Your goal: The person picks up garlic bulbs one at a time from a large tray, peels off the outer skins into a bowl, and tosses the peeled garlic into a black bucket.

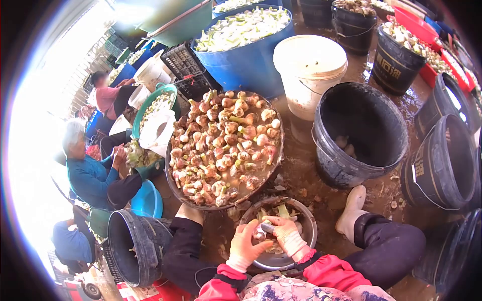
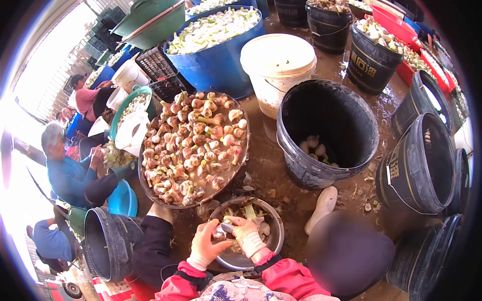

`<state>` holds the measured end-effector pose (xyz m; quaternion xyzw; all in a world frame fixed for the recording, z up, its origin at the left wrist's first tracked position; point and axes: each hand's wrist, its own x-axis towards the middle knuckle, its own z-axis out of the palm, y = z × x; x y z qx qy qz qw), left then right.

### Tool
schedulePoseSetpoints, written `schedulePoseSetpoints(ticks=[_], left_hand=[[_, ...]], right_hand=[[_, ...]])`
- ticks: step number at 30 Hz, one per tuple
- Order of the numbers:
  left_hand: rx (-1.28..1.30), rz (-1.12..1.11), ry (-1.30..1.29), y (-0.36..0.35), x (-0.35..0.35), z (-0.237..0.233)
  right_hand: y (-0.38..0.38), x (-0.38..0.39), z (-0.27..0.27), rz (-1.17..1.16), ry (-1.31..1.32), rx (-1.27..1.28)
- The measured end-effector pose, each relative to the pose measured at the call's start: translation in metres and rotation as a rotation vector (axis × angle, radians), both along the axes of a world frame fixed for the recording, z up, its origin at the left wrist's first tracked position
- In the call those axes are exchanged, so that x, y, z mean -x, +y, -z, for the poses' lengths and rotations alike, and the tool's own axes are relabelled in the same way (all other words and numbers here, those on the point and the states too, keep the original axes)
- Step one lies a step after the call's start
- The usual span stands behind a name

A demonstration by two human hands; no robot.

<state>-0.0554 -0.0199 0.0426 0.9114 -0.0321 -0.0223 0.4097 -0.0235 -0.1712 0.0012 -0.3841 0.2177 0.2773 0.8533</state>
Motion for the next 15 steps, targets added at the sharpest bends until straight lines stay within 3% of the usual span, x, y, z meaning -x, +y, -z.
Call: schedulePoseSetpoints(ticks=[5, 7, 8, 9, 12, 13, 15], left_hand=[[0.240, -0.179, 0.046, -0.014, -0.010, 0.002], [1.267, -0.472, 0.701, -0.011, -0.020, 0.002], [1.346, -0.516, 0.912, -0.006, -0.025, 0.000], [1.348, -0.514, 0.911, -0.005, -0.027, 0.006], [0.878, -0.643, 0.690, -0.004, -0.027, 0.026], [0.879, -0.643, 0.686, -0.010, -0.025, 0.019], [1.053, -0.542, 0.388, -0.019, -0.014, 0.002]], right_hand=[[0.001, -0.001, -0.004, 0.120, -0.066, -0.023], [-0.001, -0.001, 0.000, 0.084, -0.107, -0.003], [-0.001, -0.002, 0.002, 0.082, -0.110, -0.002], [-0.001, -0.001, 0.004, 0.107, -0.110, -0.030], [-0.005, -0.007, -0.009, 0.153, -0.106, -0.036], [-0.007, -0.011, -0.019, 0.151, -0.109, -0.036], [-0.007, -0.011, -0.030, -0.069, -0.225, 0.299]])
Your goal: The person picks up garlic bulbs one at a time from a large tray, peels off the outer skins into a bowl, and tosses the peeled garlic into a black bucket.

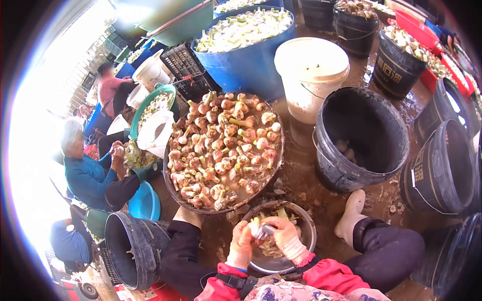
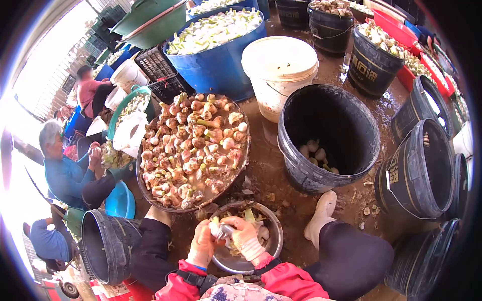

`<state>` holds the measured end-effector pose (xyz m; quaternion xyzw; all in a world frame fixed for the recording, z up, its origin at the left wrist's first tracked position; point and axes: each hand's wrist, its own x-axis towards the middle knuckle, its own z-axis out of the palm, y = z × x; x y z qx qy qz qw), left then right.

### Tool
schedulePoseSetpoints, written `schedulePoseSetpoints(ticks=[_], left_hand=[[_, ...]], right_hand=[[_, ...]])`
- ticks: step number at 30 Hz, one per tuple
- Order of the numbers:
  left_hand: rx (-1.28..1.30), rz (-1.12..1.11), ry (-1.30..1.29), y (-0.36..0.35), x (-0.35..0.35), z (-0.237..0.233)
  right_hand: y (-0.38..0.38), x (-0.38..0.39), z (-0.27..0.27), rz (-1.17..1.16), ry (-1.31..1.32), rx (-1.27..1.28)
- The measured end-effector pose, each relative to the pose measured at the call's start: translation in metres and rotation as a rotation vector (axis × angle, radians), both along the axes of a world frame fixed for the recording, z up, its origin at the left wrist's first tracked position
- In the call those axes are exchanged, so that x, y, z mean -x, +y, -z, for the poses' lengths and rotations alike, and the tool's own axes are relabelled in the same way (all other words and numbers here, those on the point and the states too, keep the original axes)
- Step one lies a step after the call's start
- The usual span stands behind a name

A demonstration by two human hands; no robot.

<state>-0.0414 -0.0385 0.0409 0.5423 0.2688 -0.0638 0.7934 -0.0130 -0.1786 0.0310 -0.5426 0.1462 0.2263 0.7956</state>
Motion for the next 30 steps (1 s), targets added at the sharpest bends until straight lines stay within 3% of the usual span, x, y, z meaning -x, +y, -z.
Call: schedulePoseSetpoints(ticks=[1, 2, 5, 7, 8, 10, 11, 12, 14, 15, 17, 18, 20, 22, 24, 26, 28, 30], left_hand=[[-0.018, 0.145, -0.020, 0.010, 0.000, 0.004], [-0.019, 0.137, -0.019, 0.017, 0.003, 0.007], [0.261, 0.141, 0.010, 0.031, 0.006, 0.003], [0.335, 0.220, 0.013, 0.031, 0.007, -0.012], [0.403, 0.295, 0.009, 0.032, 0.007, -0.017], [0.457, 0.377, 0.006, 0.040, 0.014, -0.010], [0.584, 0.390, -0.011, 0.040, 0.017, -0.012], [0.712, 0.401, -0.025, 0.039, 0.021, -0.014], [0.651, 0.377, -0.004, 0.038, 0.024, -0.021], [0.570, 0.365, -0.013, 0.039, 0.024, -0.022], [0.407, 0.390, -0.025, 0.044, 0.025, -0.015], [0.409, 0.390, -0.024, 0.046, 0.024, -0.010], [0.131, 0.508, -0.009, 0.045, 0.020, -0.010], [0.080, 0.481, -0.016, 0.035, 0.018, -0.013], [-0.284, 0.459, -0.098, 0.035, 0.017, -0.005], [-0.181, 0.227, -0.103, 0.027, 0.017, -0.019], [0.059, 0.063, -0.130, 0.038, 0.013, 0.003], [0.115, -0.013, -0.141, 0.040, 0.016, 0.005]], right_hand=[[0.007, 0.004, 0.006, -0.071, -0.097, 0.030], [0.013, 0.006, 0.010, -0.108, -0.366, 0.089], [0.010, 0.006, 0.006, -0.172, -0.175, 0.003], [0.007, 0.007, 0.005, -0.025, 0.098, -0.102], [0.007, 0.007, 0.010, -0.022, 0.099, -0.101], [0.009, 0.004, 0.034, 0.018, 0.119, 0.014], [0.007, 0.002, 0.052, 0.006, -0.014, 0.227], [0.005, 0.002, 0.071, 0.076, -0.047, 0.228], [-0.014, 0.001, 0.063, -0.209, -0.203, 0.577], [-0.013, 0.000, 0.054, -0.212, -0.208, 0.572], [-0.008, 0.000, 0.038, -0.343, -0.299, 0.258], [-0.006, 0.009, 0.042, -0.278, -0.312, -0.043], [0.000, 0.010, 0.015, -0.400, -0.150, -0.036], [0.008, 0.013, 0.009, -0.372, -0.213, 0.111], [0.011, 0.016, 0.016, -0.299, -0.507, 0.296], [0.012, 0.013, 0.008, -0.229, -0.507, 0.236], [0.010, 0.010, -0.004, -0.188, -0.088, -0.170], [0.005, 0.008, -0.013, -0.150, -0.067, -0.261]])
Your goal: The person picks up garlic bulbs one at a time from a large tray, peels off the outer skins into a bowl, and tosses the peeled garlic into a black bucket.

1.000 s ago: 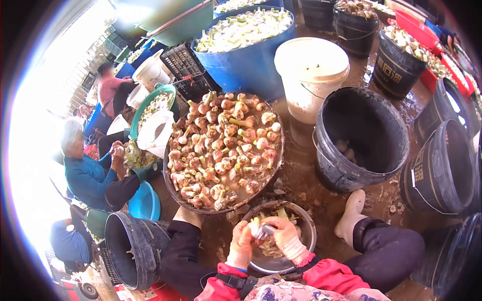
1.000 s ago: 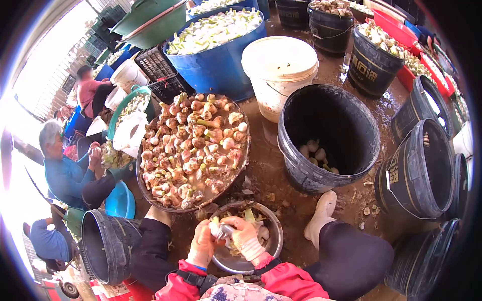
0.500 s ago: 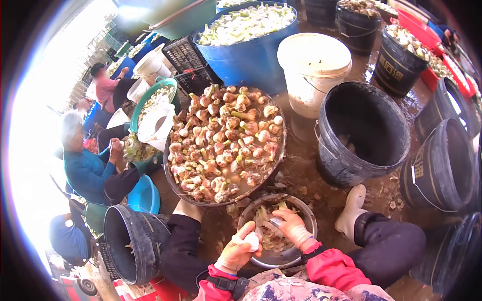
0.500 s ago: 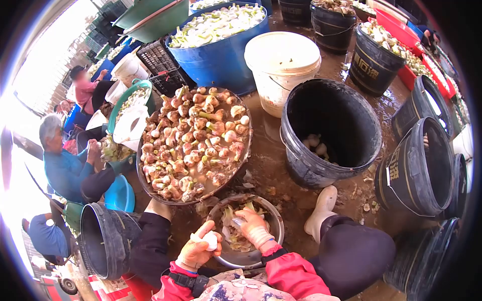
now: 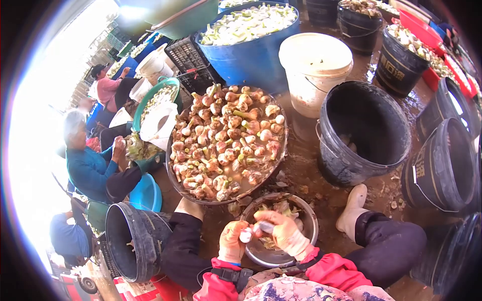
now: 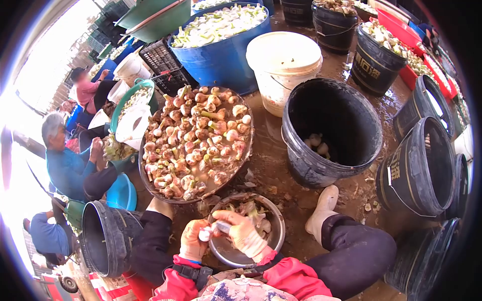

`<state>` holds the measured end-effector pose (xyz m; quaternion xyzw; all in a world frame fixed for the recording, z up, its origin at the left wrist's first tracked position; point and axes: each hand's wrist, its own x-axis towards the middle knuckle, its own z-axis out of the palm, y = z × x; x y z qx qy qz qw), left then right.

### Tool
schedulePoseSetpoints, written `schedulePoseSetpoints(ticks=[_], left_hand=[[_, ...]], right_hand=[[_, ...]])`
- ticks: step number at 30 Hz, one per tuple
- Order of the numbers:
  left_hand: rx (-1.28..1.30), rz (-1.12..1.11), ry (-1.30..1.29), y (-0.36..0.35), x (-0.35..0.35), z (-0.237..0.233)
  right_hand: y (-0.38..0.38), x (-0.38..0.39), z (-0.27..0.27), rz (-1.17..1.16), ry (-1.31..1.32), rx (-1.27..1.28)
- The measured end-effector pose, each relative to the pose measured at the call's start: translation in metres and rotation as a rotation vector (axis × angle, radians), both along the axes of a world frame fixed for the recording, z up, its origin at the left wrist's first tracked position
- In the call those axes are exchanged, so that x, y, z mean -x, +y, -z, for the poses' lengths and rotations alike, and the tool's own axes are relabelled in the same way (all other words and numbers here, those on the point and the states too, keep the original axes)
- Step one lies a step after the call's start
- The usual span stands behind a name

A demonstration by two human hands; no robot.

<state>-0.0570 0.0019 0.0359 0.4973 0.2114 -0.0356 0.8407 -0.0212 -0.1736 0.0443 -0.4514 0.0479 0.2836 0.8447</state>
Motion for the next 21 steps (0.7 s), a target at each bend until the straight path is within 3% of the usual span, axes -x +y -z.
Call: schedulePoseSetpoints(ticks=[2, 6, 7, 8, 10, 14, 17, 18, 19, 20, 21], left_hand=[[0.222, -0.091, 0.036, 0.000, 0.001, 0.003], [0.249, -0.080, 0.147, 0.010, 0.002, -0.006], [0.214, -0.086, 0.162, 0.011, 0.004, -0.001], [0.217, -0.087, 0.162, 0.009, 0.004, -0.001], [0.081, -0.089, 0.194, 0.004, 0.003, -0.004], [0.292, -0.224, 0.107, 0.025, -0.005, -0.036], [0.196, -0.495, -0.226, 0.098, -0.003, -0.084], [0.145, -0.390, -0.270, 0.113, 0.000, -0.082], [0.008, -0.787, -0.460, 0.181, 0.012, -0.093], [-0.087, -0.901, -0.564, 0.243, 0.028, -0.080], [0.219, -0.986, -0.566, 0.247, 0.027, -0.103]], right_hand=[[-0.012, -0.008, -0.007, 0.163, 0.131, -0.548], [-0.037, -0.021, -0.005, 0.328, 0.153, -0.564], [-0.035, -0.022, -0.006, 0.265, 0.130, -0.131], [-0.029, -0.019, 0.003, 0.264, 0.130, -0.128], [-0.013, -0.006, 0.034, 0.038, -0.531, 0.635], [-0.002, 0.006, 0.057, -0.173, -0.467, 0.739], [-0.004, 0.006, 0.070, -0.286, -0.247, 0.794], [-0.004, 0.006, 0.074, -0.287, -0.250, 0.788], [-0.005, 0.006, 0.081, -0.247, -0.304, 0.814], [-0.004, 0.007, 0.085, -0.207, -0.352, 0.838], [-0.004, -0.003, 0.056, -0.318, -0.177, 0.857]])
